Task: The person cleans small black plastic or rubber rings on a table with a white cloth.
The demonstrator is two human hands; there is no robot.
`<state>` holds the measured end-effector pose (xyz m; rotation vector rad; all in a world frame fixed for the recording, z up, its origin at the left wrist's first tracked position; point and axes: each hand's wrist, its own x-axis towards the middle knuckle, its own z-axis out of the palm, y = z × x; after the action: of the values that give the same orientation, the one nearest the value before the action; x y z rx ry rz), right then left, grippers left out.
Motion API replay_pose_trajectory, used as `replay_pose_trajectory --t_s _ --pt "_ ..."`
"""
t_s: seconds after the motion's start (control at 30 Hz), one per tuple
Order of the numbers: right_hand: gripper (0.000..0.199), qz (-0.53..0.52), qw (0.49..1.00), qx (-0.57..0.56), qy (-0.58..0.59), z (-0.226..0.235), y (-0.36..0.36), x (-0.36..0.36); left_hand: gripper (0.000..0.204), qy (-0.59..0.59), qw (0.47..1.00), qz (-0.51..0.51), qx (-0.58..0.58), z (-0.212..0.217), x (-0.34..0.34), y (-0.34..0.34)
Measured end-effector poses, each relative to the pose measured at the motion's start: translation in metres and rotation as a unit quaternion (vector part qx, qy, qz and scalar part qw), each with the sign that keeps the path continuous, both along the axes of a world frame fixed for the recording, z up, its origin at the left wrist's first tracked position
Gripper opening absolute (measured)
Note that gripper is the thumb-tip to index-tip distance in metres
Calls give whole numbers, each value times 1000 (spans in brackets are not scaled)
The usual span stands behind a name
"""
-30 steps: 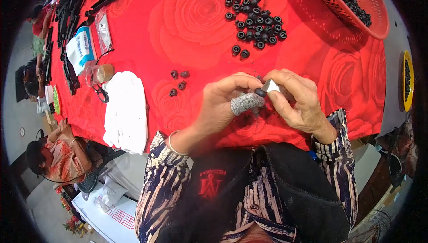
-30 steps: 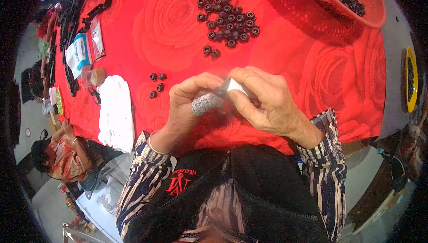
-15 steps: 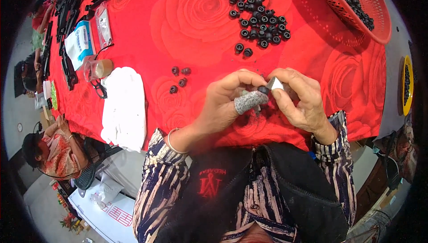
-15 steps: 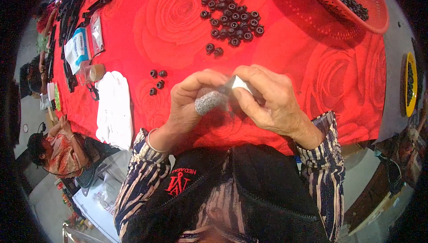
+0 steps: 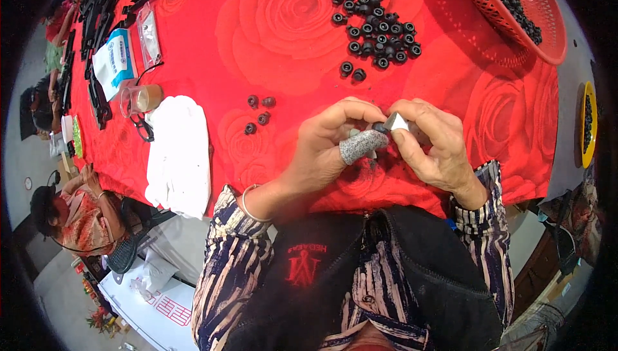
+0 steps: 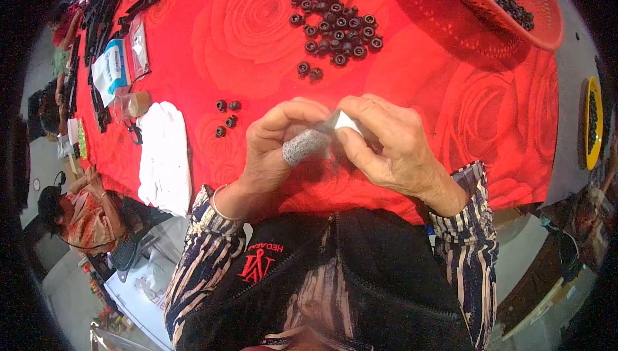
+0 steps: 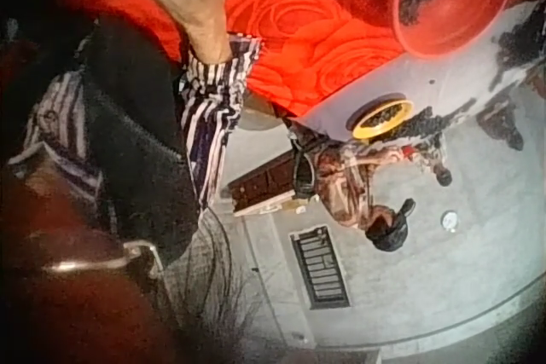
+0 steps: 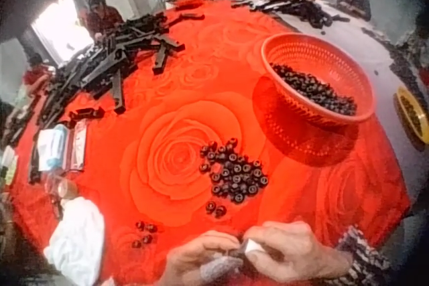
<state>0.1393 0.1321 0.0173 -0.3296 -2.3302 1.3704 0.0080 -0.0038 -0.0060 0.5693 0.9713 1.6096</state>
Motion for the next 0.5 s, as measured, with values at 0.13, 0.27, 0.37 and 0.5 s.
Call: replay_pose_trajectory --t_s 0.13,0.27,0.37,0.5 --pt "20 -6 1000 -11 -12 0 -1 1 27 24 1000 7 13 -4 1 1" --pt "20 -4 1000 -3 -22 -1 0 1 27 14 1000 3 -5 -3 1 0" --pt "20 7 1000 16 7 -6 0 -1 28 -12 999 -24 -33 0 -3 -1" --pt "20 -2 1000 -7 -23 -2 1 0 28 -15 999 -15 -29 1 -2 0"
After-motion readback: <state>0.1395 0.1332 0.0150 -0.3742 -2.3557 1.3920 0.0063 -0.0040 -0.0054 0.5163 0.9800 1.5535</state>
